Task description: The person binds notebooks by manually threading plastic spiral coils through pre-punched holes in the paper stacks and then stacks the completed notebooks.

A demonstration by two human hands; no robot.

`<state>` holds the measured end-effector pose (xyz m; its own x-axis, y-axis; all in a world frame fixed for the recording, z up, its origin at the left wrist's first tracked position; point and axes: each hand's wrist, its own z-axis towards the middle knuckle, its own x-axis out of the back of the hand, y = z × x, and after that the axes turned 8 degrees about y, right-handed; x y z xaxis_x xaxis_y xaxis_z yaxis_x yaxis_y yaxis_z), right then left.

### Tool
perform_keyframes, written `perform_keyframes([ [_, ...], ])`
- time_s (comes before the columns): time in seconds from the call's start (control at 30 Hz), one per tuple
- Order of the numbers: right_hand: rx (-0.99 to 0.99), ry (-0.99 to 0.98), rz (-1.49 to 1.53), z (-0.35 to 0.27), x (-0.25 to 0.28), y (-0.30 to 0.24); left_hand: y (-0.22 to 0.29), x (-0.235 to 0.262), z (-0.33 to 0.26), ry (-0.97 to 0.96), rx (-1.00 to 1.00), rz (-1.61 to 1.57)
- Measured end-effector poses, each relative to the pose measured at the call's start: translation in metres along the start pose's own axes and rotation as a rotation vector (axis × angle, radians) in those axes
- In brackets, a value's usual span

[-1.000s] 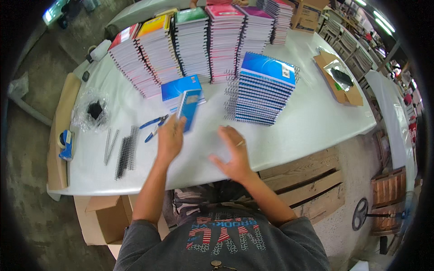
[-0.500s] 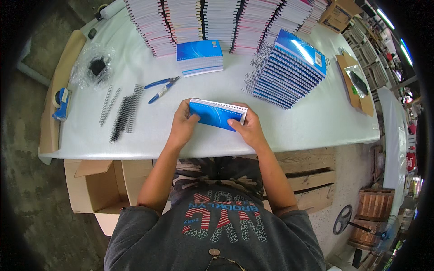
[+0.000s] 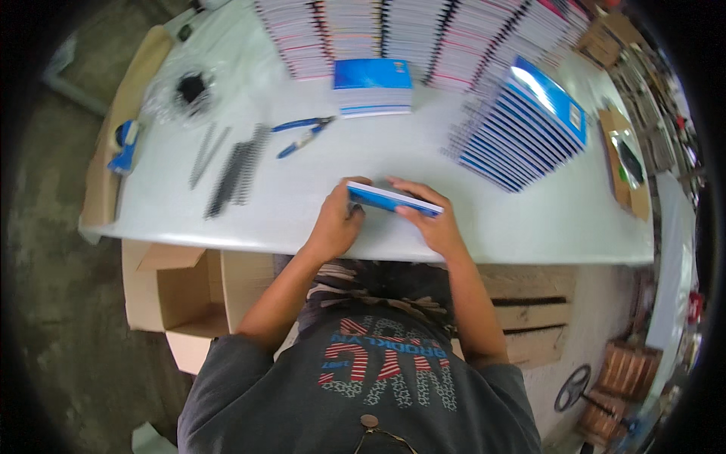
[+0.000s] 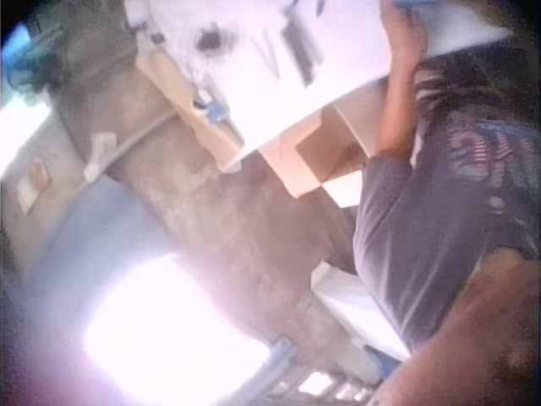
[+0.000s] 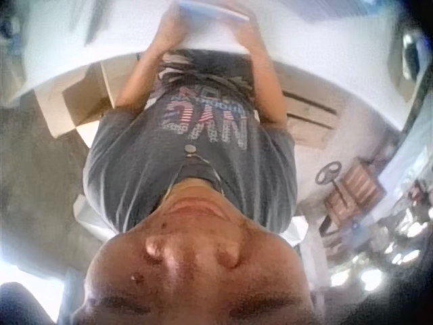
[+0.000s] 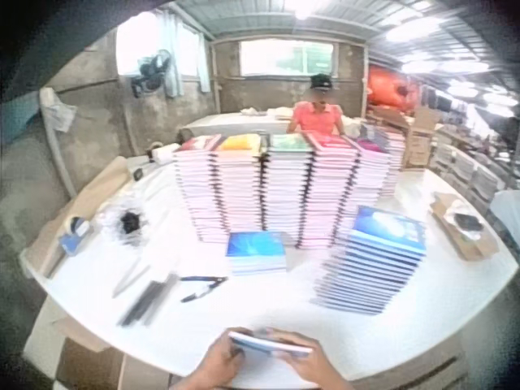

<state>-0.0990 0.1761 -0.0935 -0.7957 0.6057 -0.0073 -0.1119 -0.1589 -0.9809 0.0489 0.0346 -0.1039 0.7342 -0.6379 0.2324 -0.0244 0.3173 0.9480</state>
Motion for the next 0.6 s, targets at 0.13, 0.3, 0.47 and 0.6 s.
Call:
perform_keyframes([
  [0.13,-0.132,0.006,-0.085,-0.008,0.006,0.002,-0.001,0.057,0.038,0.203,-0.138,0.699],
  [0.3,-0.138,0.010,-0.016,-0.007,-0.001,0.005,-0.018,0.126,0.062,0.369,0.058,1.267],
  [0.47,-0.124,0.016,-0.035,-0.009,0.003,0.007,-0.012,0.133,0.067,0.327,0.226,1.160],
  [0.6,-0.145,0.012,-0.033,-0.008,0.003,0.005,-0.026,0.132,0.063,0.267,0.184,1.321],
])
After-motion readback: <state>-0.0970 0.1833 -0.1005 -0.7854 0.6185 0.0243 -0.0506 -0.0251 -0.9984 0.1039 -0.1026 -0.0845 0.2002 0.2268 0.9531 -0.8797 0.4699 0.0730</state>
